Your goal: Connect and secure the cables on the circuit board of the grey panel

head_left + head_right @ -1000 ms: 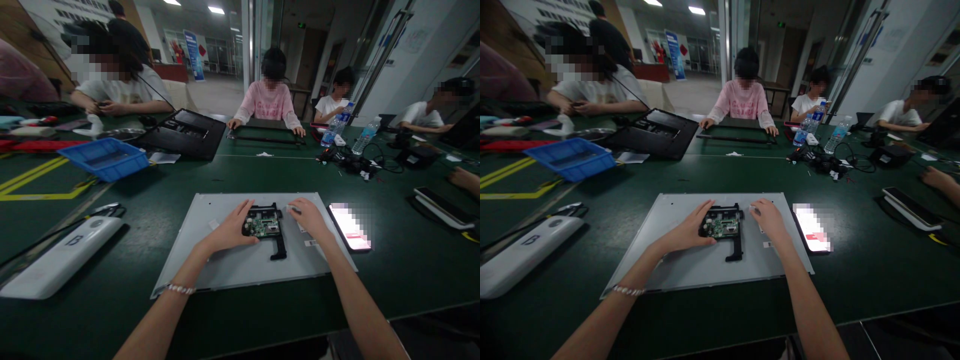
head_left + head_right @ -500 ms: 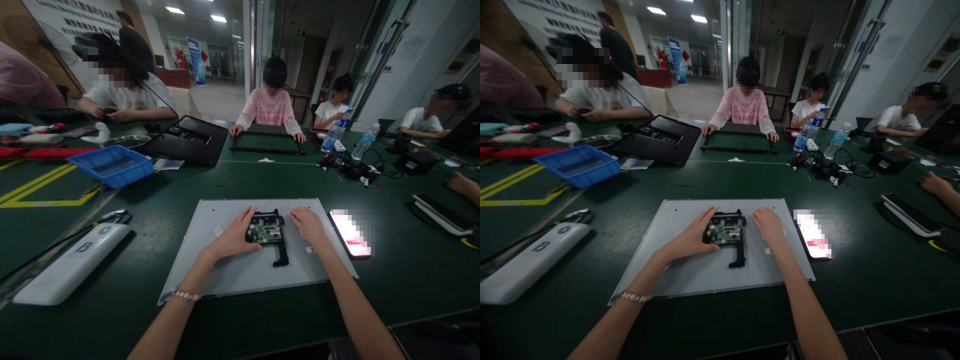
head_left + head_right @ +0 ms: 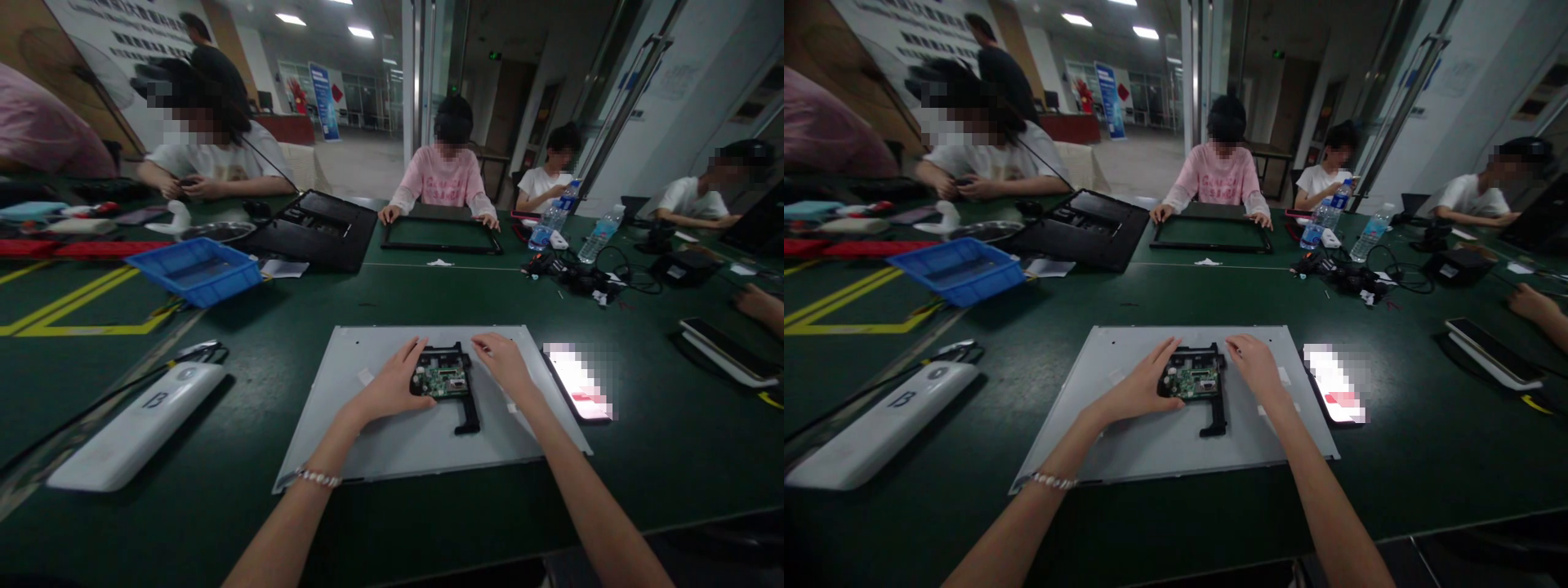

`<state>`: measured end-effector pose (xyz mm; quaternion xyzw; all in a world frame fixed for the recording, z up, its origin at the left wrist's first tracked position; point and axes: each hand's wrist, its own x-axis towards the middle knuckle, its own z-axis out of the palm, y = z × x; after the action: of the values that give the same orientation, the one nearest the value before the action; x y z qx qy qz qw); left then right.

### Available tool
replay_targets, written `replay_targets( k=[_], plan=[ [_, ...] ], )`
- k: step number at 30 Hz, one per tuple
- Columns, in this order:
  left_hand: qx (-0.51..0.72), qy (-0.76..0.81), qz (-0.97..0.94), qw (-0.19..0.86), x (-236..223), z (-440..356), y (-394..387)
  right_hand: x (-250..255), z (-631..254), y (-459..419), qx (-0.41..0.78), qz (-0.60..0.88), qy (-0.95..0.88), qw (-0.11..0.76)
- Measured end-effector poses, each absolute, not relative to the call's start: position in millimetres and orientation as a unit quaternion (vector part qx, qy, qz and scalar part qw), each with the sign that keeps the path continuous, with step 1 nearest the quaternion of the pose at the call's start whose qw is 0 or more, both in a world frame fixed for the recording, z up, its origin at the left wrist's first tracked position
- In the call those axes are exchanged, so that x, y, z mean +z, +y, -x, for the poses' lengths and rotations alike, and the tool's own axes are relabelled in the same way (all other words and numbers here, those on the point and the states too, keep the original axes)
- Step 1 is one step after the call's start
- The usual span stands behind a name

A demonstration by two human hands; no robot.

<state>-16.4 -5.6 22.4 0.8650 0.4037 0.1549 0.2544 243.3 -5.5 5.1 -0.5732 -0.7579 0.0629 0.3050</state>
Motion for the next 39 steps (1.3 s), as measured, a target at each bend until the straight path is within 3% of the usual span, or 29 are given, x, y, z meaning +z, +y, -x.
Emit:
replay_targets(
  k=[9,17,30,39],
  plan=[
    [0.171,0.386,-0.873,0.244,16,17,-4,21,-201,18,0.002,0.531,-0.829,0.172],
    [0.158,0.395,-0.874,0.235,17,18,-5,10,-198,26,0.068,0.503,-0.813,0.285],
    [0.158,0.392,-0.875,0.236,15,18,-4,-1,-205,23,0.079,0.508,-0.824,0.236],
    [0.160,0.395,-0.873,0.237,16,17,-3,-3,-207,19,0.084,0.519,-0.813,0.249]
  ],
)
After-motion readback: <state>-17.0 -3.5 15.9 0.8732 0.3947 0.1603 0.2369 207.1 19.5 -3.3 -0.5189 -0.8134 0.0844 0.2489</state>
